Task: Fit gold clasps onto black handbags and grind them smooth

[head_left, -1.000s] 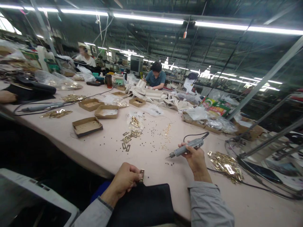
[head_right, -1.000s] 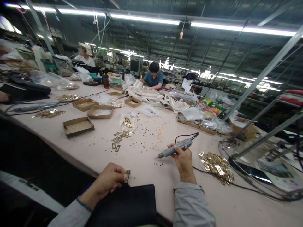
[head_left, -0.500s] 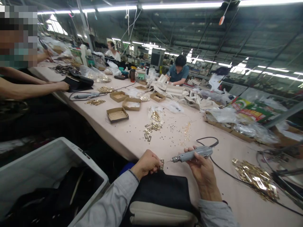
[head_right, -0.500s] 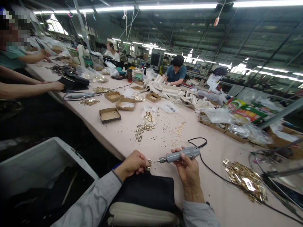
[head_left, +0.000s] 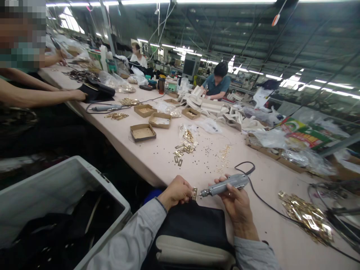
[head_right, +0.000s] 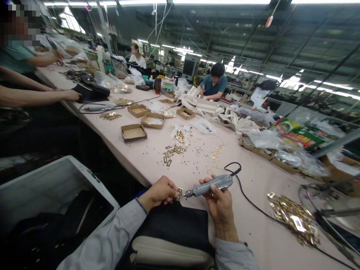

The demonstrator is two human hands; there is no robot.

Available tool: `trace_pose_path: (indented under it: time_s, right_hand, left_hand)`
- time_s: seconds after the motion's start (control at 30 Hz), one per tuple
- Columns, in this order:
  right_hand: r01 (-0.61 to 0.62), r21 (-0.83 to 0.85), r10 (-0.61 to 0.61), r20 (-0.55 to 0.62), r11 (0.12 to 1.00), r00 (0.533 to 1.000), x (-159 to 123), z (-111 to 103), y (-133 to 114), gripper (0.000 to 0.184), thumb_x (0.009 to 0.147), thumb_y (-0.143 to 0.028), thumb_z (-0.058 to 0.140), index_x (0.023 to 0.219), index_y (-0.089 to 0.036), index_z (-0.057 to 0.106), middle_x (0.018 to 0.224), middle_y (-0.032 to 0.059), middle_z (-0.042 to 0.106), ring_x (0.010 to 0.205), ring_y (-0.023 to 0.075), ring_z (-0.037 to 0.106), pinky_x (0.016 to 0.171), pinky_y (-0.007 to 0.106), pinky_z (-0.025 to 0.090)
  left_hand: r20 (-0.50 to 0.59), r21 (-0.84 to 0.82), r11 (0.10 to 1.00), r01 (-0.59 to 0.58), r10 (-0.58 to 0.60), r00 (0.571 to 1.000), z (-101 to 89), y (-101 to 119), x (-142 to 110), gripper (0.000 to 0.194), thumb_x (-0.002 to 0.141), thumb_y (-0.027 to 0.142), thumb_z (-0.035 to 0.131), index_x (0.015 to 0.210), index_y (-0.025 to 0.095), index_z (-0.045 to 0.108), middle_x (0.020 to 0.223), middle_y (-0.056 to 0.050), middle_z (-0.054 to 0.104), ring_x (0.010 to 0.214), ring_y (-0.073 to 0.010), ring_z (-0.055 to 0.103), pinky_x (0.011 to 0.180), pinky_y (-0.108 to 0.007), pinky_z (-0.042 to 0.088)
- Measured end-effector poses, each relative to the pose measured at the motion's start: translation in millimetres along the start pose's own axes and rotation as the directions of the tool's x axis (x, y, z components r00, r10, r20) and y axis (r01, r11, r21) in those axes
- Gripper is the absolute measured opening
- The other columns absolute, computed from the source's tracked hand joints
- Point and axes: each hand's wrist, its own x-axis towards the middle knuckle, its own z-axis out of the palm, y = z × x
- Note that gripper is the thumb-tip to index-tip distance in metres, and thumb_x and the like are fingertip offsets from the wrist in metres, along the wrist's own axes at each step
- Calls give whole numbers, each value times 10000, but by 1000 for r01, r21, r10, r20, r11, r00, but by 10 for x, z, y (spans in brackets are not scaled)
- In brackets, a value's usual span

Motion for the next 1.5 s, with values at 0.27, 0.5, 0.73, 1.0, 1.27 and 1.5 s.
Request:
trace_pose_path:
  time_s: [0.27,0.5,0.73,1.0,1.27,1.5]
  right_hand:
    - [19,-16,-19,-13,1000,1000,-18,2,-6,461,728,-225,867,1149,-232,678,1006,58,764,967,317,742,948,687,547]
    - [30,-9,-30,-17,1000,999,-23,1,-12,464,728,-205,866,1152,-225,677,998,68,766,962,324,742,913,690,567]
    - [42,-7,-42,2,999,999,-27,-24,-3,454,756,-203,853,1172,-228,673,1007,72,764,960,331,741,900,702,564]
    - [50,6,-50,0,999,999,-39,-4,-4,439,759,-205,853,1158,-219,670,1004,71,768,946,322,745,917,719,550]
    - [60,-5,-59,41,998,997,-36,-35,11,492,776,-231,854,1220,-229,641,1035,71,756,990,326,737,942,727,532]
    - [73,-8,-72,66,997,995,-56,1,1,500,787,-229,846,1238,-232,630,1033,71,747,986,321,734,940,716,537]
  left_hand:
    - [-10,8,1000,-2,2,1000,3,-9,12,77,526,29,636,531,102,657,407,-15,553,342,-95,458,328,-187,257]
    - [-2,2,1000,-9,9,1000,-14,-14,12,89,520,8,678,552,90,685,419,-16,567,342,-95,454,332,-198,266]
    - [27,5,1000,-22,22,999,-35,-66,42,121,497,-5,718,584,79,720,426,-19,584,338,-89,440,338,-203,285]
    - [88,5,999,-37,37,995,-71,-80,60,151,454,22,762,589,87,743,428,-18,596,344,-99,464,324,-202,314]
    - [96,14,999,-43,41,995,-71,-105,91,153,462,36,775,605,84,752,432,-19,598,348,-105,470,333,-209,328]
    - [69,9,999,-52,51,996,-42,-79,54,129,479,6,751,584,80,741,432,-16,591,348,-87,442,345,-206,295]
